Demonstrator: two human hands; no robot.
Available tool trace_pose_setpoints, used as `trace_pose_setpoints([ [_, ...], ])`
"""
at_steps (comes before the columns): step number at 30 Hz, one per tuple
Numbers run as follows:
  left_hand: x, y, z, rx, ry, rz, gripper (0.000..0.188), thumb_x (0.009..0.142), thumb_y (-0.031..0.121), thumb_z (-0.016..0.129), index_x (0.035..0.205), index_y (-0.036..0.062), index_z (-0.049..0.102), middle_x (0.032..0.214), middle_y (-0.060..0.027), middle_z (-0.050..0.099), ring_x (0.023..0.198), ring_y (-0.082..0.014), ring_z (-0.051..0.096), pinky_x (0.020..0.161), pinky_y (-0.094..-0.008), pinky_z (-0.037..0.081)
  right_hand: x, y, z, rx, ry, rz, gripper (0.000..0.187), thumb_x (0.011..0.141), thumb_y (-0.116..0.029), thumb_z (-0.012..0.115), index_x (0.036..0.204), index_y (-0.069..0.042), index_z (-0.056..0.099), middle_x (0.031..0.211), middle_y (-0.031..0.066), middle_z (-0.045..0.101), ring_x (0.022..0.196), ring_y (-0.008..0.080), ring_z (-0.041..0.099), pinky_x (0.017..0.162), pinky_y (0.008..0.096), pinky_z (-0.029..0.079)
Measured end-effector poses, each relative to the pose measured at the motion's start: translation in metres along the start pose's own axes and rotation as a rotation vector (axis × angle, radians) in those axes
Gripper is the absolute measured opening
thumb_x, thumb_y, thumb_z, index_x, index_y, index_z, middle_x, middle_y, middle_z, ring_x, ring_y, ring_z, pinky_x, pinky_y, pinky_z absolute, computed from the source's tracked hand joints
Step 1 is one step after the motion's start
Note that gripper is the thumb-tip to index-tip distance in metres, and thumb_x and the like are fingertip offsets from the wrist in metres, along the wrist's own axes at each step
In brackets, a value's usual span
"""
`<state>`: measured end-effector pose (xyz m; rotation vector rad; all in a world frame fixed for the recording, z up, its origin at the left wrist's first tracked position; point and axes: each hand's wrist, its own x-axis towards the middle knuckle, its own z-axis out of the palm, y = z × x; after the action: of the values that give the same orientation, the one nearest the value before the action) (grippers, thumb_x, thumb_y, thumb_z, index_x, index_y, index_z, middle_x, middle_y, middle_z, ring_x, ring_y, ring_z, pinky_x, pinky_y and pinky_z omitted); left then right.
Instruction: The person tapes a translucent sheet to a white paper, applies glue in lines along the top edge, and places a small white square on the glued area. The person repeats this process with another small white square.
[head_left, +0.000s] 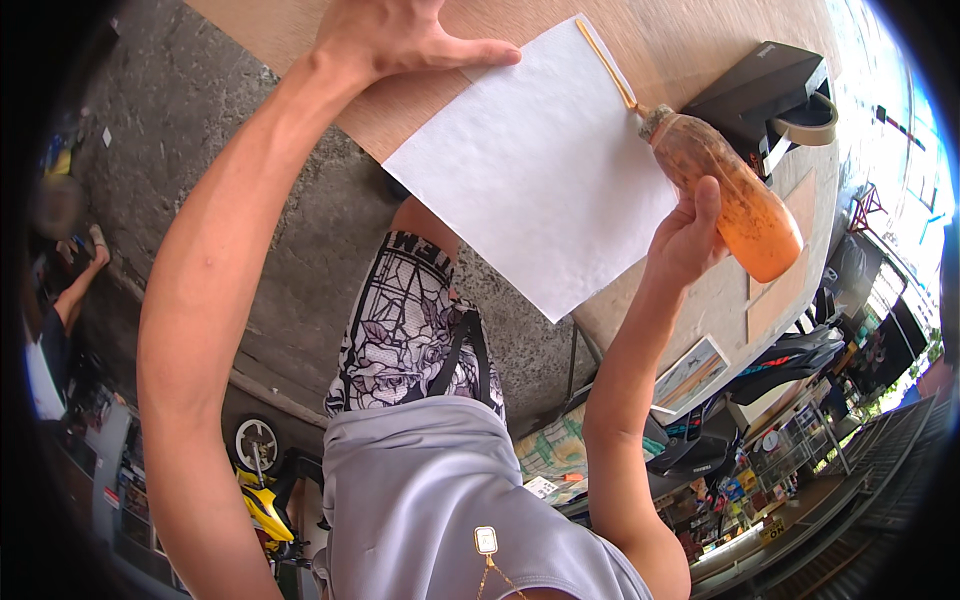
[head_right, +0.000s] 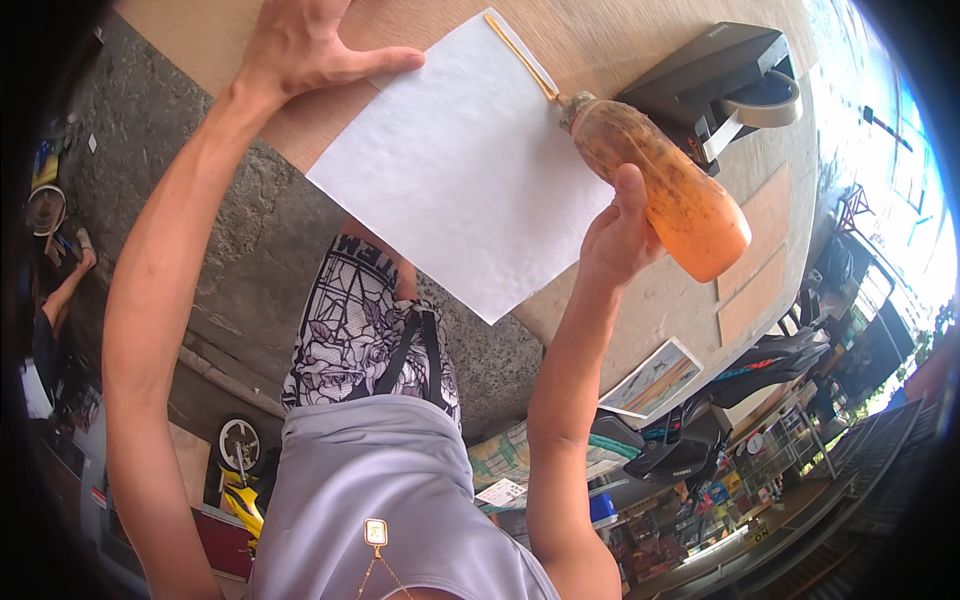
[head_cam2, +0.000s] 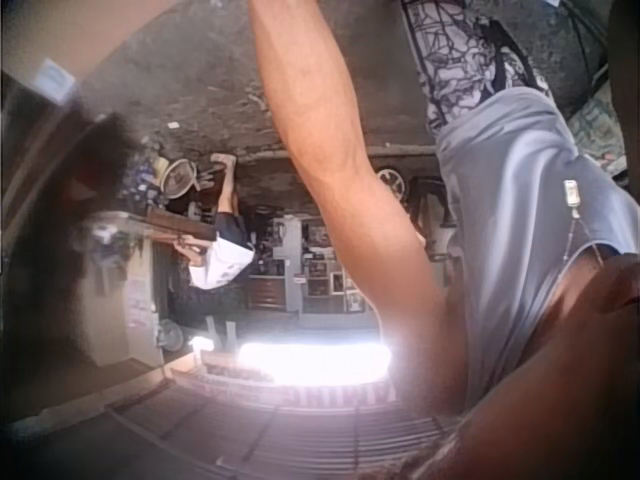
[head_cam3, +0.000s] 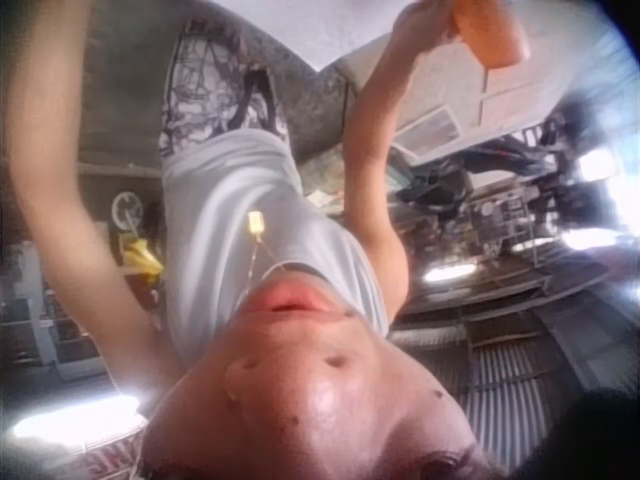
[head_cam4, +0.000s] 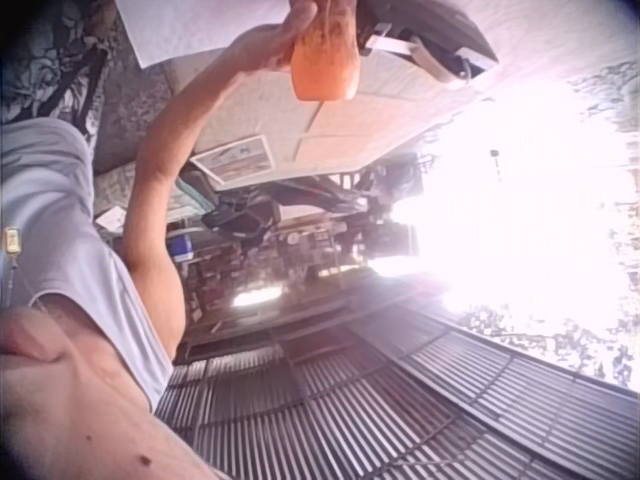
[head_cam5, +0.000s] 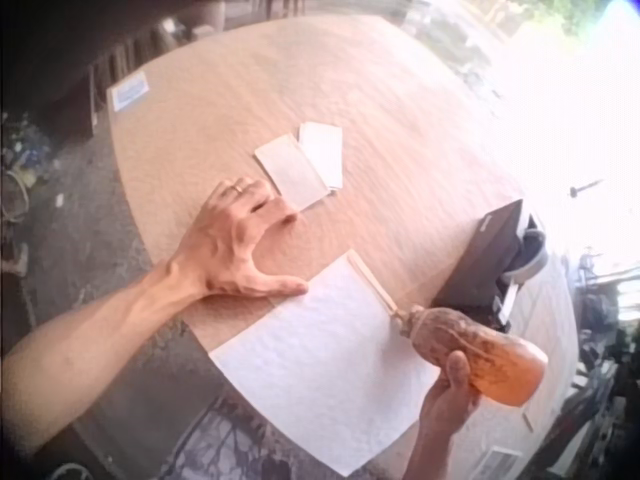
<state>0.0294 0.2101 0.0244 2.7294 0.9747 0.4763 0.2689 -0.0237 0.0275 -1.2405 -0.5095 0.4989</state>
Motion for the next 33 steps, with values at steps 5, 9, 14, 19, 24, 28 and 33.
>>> trace_pose_setpoints([
  [5,0.0,0.0,0.0,0.011,-0.014,0.004,0.084,0.061,0.075,0.074,0.11,0.0086,0.06,0.108,-0.015,0.057,0.107,-0.0309,0.054,0.098,-0.0494,0.041,-0.001,0.0,-0.008,-0.009,0.026,0.005,0.05,0.086,0.003,0.069,0.13,-0.006,0.047,0.126,0.0114,0.058,0.114,0.0244,0.061,0.098,0.0385,0.055],
  [9,0.001,-0.001,0.0,0.024,-0.007,0.012,0.085,0.061,0.076,0.073,0.11,0.0082,0.06,0.108,-0.0151,0.057,0.106,-0.0308,0.054,0.098,-0.0494,0.042,-0.003,-0.004,-0.011,-0.001,0.008,0.001,0.048,0.086,0.003,0.069,0.129,-0.006,0.049,0.125,0.011,0.059,0.114,0.024,0.061,0.098,0.0381,0.055],
  [14,0.001,0.0,0.0,0.036,-0.015,0.014,0.086,0.061,0.078,0.071,0.11,0.0078,0.06,0.107,-0.0147,0.057,0.106,-0.0304,0.054,0.097,-0.0493,0.042,-0.007,-0.007,-0.017,-0.004,0.011,0.0,0.046,0.087,0.004,0.067,0.128,-0.006,0.05,0.124,0.0101,0.06,0.114,0.0228,0.062,0.099,0.0381,0.054],
  [19,0.001,-0.001,0.001,0.042,-0.025,0.006,0.088,0.06,0.08,0.07,0.109,0.0075,0.06,0.106,-0.0144,0.057,0.105,-0.03,0.054,0.097,-0.0491,0.042,-0.01,-0.01,-0.022,-0.011,0.013,-0.002,0.045,0.087,0.005,0.066,0.128,-0.006,0.051,0.124,0.0097,0.061,0.113,0.0227,0.062,0.1,0.0382,0.054],
  [24,0.002,-0.001,0.004,0.03,-0.049,-0.001,0.088,0.061,0.081,0.069,0.108,0.0072,0.061,0.105,-0.0139,0.057,0.104,-0.0295,0.054,0.096,-0.0492,0.042,-0.011,-0.008,-0.031,-0.015,0.056,-0.021,0.044,0.088,0.005,0.066,0.128,-0.005,0.051,0.124,0.0101,0.061,0.113,0.023,0.062,0.1,0.0377,0.053],
  [28,0.003,0.0,0.002,0.021,-0.063,-0.005,0.087,0.061,0.079,0.07,0.108,0.0073,0.061,0.105,-0.0137,0.057,0.103,-0.0296,0.054,0.096,-0.0499,0.042,-0.01,-0.008,-0.039,-0.034,0.057,-0.019,0.046,0.088,0.005,0.066,0.13,-0.006,0.05,0.125,0.0101,0.06,0.114,0.0229,0.062,0.1,0.0379,0.053],
  [33,0.002,0.001,0.002,0.045,-0.03,0.01,0.086,0.061,0.078,0.071,0.109,0.0079,0.061,0.105,-0.014,0.057,0.106,-0.0306,0.054,0.096,-0.051,0.042,-0.014,-0.016,-0.04,-0.015,0.059,0.014,0.052,0.085,0.006,0.069,0.132,-0.003,0.046,0.126,0.0097,0.058,0.117,0.0215,0.058,0.104,0.0348,0.048],
])
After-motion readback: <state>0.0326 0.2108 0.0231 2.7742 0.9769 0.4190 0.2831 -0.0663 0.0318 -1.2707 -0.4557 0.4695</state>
